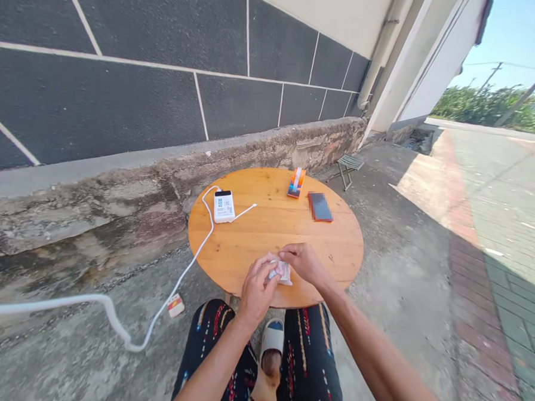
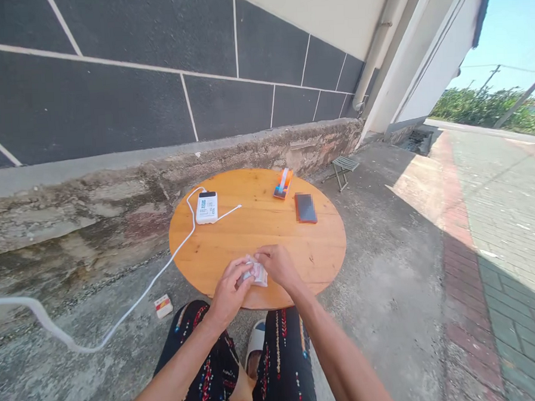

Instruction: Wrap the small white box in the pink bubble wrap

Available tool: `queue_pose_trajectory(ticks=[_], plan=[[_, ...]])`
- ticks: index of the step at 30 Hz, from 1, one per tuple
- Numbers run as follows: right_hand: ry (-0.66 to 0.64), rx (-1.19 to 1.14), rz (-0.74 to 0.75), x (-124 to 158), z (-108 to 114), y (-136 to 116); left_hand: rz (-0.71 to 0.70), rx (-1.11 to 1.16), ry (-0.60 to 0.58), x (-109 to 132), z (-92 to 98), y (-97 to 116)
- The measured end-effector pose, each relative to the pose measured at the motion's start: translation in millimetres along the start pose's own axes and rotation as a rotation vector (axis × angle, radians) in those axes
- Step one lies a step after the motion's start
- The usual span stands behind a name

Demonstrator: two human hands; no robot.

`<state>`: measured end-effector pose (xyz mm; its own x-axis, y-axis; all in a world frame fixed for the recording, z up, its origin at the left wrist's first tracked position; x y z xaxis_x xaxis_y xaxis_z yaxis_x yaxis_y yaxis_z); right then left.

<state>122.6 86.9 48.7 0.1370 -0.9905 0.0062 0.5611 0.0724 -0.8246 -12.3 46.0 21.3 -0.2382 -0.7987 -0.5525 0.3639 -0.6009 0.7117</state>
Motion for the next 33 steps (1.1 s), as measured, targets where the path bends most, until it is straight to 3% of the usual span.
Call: queue_pose_trajectory(ticks=[9, 17, 22, 24, 28, 33], plan=[[0.047, 0.106, 0.293, 25.9, -3.6, -10.1, 0.066, 0.021, 0.049, 0.0, 0.2, -2.9], [-0.017, 0.579, 0.484, 41.8, -10.7, -5.0, 0.088, 0.009, 0.029, -1.9, 1.0, -3.9], [-0.087, 0.703, 0.565, 47.7, -4.4, -1.3, 0.086, -0.019, 0.011, -1.3, -0.2, -5.8], [-0.021, 0.635, 0.533, 51.6, 6.8, 0.5, 0.09, -0.032, 0.021, -0.3, -0.7, -6.8], [0.225, 0.301, 0.31, 56.1, 31.0, 19.0, 0.097, -0.048, 0.042, 3.0, -2.4, -6.6], [0.052, 0.163, 0.221, 50.0, 2.6, 42.5, 0.132, -0.06, 0.007, 6.3, 4.2, -5.7]])
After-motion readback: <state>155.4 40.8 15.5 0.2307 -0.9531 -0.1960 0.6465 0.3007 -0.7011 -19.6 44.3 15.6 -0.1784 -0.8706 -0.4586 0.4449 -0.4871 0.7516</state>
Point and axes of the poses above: each hand's wrist, its own x-axis away from the middle knuckle, its own z-axis out of the back of the hand, y = z × x, the point moved 6 cm from there along -x, towards the middle knuckle, and after that the axes turned 7 degrees about -z, right-handed, at the moved point
